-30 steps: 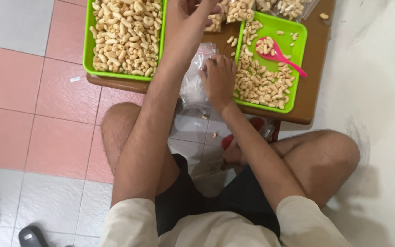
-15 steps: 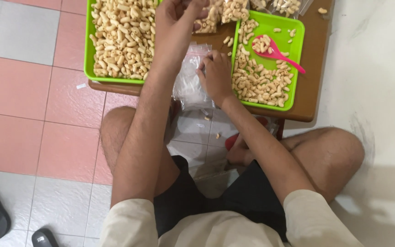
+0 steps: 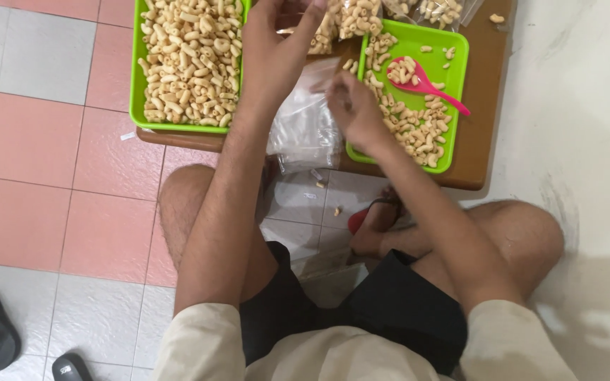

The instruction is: Manually filling small plastic bags with snacks from a tray using a scoop and sealing them.

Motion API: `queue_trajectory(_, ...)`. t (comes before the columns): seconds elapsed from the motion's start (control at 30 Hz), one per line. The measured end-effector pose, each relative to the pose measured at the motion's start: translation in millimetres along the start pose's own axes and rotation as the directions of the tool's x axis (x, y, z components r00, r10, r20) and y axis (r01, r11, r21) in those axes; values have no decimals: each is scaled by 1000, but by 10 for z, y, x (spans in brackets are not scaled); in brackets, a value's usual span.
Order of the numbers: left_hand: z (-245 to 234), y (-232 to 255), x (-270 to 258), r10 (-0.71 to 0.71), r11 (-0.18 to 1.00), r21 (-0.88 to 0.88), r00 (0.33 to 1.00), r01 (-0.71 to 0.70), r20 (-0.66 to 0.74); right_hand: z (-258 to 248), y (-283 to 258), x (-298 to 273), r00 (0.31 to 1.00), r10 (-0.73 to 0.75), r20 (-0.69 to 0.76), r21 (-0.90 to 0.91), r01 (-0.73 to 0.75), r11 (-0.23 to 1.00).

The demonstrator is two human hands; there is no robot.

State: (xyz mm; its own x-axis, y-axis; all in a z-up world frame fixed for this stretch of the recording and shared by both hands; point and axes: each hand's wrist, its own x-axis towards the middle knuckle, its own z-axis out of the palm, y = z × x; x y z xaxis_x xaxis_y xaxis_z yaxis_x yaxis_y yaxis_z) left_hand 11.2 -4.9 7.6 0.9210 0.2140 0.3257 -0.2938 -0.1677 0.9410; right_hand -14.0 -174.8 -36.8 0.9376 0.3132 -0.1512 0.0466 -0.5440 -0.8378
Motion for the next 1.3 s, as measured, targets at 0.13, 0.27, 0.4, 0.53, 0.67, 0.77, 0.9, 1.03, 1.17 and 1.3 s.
queue_trajectory(0.13,5,-51,-45,13,992,121,998,-20,62,-361,438,17,983,-181,-37,111,184,977)
queue_trajectory(0.27,97,75,-120,-240,971,68,925,231,294,-785,578,-175,878,-472,-80,140,479,867)
queue_trajectory(0.4,295,130,-168,-136,892,-304,839,335,527,-1010,273,-402,808,-586,-60,337,568,750)
queue_trajectory(0.53,550,-16,-190,-48,947,-270,910,172,412,-1134,495,-245,805,-569,-171,279,593,755)
queue_trajectory(0.67,652,72,-161,-3,977,-207,980,45,200,-1179,300,-213,760,-553,-341,65,606,793)
queue_trajectory(0.77,745,152,-215,24,998,-62,987,-14,162,-1267,388,-200,667,-661,-343,-293,593,750)
queue_trajectory(0.9,777,149,-249,132,977,141,974,-159,187,-1369,243,-291,587,-783,-208,-517,613,597)
queue_trajectory(1.03,832,65,-255,185,960,165,957,-224,225,-1393,384,-220,516,-839,-174,-584,631,510)
queue_trajectory(1.17,866,32,-255,146,954,214,948,-211,282,-1420,409,-261,549,-835,-45,-691,586,423)
queue_trajectory(1.3,819,23,-255,218,899,287,907,-330,362,-1420,412,-303,580,-814,33,-704,591,393)
